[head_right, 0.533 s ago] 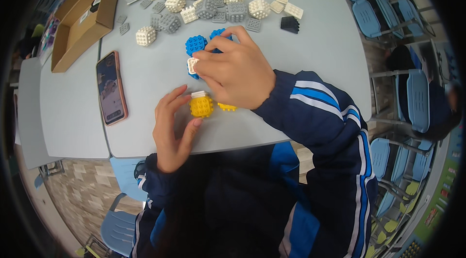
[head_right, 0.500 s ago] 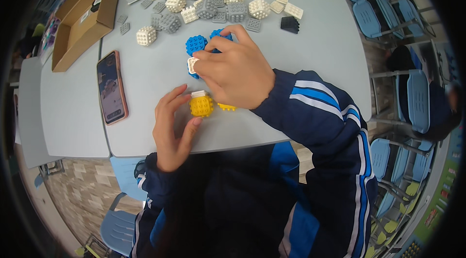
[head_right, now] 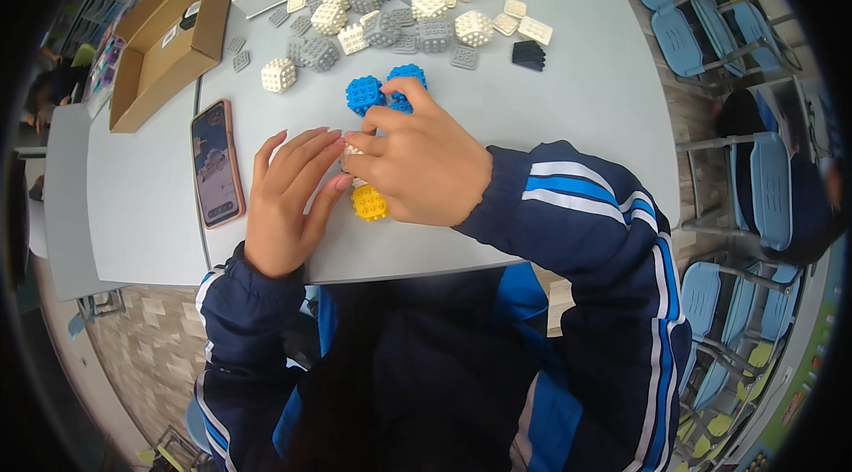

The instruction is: The person assembles small interlocking plastic blocks into two symmetrical structures. They pick up blue, yellow, and white blocks from the table, connect them by hand, and arrange them into two identical units on the table.

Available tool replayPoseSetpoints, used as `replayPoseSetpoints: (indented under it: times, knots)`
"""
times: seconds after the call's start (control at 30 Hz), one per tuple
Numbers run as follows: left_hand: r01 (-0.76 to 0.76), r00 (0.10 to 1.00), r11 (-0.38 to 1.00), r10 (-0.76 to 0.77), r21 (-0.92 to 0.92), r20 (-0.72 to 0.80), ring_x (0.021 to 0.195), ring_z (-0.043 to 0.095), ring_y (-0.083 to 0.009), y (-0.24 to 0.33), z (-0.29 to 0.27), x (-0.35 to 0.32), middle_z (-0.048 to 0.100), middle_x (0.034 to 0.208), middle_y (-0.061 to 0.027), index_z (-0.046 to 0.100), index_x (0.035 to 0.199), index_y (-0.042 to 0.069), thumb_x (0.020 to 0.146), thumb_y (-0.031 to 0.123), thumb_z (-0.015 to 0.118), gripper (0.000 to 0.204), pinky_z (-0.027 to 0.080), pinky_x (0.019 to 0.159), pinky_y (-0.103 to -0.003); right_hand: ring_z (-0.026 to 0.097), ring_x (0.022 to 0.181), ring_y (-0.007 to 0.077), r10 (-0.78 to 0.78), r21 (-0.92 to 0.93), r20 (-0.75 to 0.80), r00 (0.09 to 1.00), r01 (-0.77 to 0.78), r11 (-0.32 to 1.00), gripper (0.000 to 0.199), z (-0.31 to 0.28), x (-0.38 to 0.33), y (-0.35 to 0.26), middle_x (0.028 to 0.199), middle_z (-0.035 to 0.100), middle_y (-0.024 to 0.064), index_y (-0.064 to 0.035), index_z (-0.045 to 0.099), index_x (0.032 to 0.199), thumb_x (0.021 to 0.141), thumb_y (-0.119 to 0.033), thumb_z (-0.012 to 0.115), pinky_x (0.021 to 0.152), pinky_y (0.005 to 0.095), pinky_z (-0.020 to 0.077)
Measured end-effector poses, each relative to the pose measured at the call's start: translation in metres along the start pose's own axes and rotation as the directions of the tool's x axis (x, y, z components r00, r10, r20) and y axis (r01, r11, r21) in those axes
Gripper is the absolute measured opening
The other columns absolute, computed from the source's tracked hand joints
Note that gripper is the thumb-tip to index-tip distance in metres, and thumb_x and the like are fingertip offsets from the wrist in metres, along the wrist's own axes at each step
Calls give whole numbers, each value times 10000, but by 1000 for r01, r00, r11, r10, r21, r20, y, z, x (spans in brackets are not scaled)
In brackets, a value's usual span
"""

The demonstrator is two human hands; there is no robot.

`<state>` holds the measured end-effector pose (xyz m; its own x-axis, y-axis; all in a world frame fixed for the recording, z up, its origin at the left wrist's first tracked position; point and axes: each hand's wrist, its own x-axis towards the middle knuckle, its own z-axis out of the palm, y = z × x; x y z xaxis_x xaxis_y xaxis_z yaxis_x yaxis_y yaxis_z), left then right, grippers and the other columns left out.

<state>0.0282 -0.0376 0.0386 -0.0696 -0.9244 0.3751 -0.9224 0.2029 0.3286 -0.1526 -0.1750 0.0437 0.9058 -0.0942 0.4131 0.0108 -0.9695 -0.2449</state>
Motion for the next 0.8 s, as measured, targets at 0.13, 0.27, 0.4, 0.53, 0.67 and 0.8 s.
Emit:
replayPoseSetpoints:
  times: [0.13,0.27,0.4,0.53,0.67,0.8]
  knots:
    - [-150,989,974,147,171,31,1218,610,-329,5,1,-2,665,1253,-179,669,1192,-72,850,193,767,444,406,1092,-535,650,1084,263,-74,-154,49,996,81,985,342,-1,-1,-8,1132,724,154,29,718,1024,699,-67,754,1091,544,397]
    - [-242,970,910,223,335,96,1288,558,-367,13,9,2,616,1326,-242,665,1171,-120,716,83,684,499,403,1121,-565,641,1121,322,-69,-310,169,983,120,943,401,0,1,-25,1143,699,256,97,687,1007,652,-79,745,1109,544,396]
    - [-227,973,897,220,379,63,1253,586,-371,18,12,0,632,1288,-259,671,1131,-131,728,95,657,462,403,1121,-575,633,1151,344,-49,-314,137,989,90,945,436,4,-4,-31,1179,684,285,110,677,1026,642,-83,748,1116,540,392]
    - [-272,961,897,270,348,54,1197,605,-405,15,10,5,638,1216,-331,664,1069,-171,834,204,693,443,418,1123,-555,621,1187,346,-10,-172,83,996,24,985,469,2,-10,-26,1240,663,280,112,663,1075,658,-82,756,1125,523,372]
    - [-287,958,888,270,360,96,1202,603,-410,12,8,4,638,1228,-326,667,1079,-175,859,280,709,506,416,1122,-552,642,1167,290,28,-170,127,991,-6,985,478,-2,-6,-21,1223,691,236,82,661,1120,732,-174,772,1090,489,373]
    - [-261,964,902,227,345,137,1273,592,-371,12,4,3,626,1307,-289,639,1184,-180,854,287,743,581,378,1142,-543,620,1245,271,125,41,301,945,-144,989,410,-17,-1,-7,1291,678,154,5,658,1217,851,-163,735,1155,562,302]
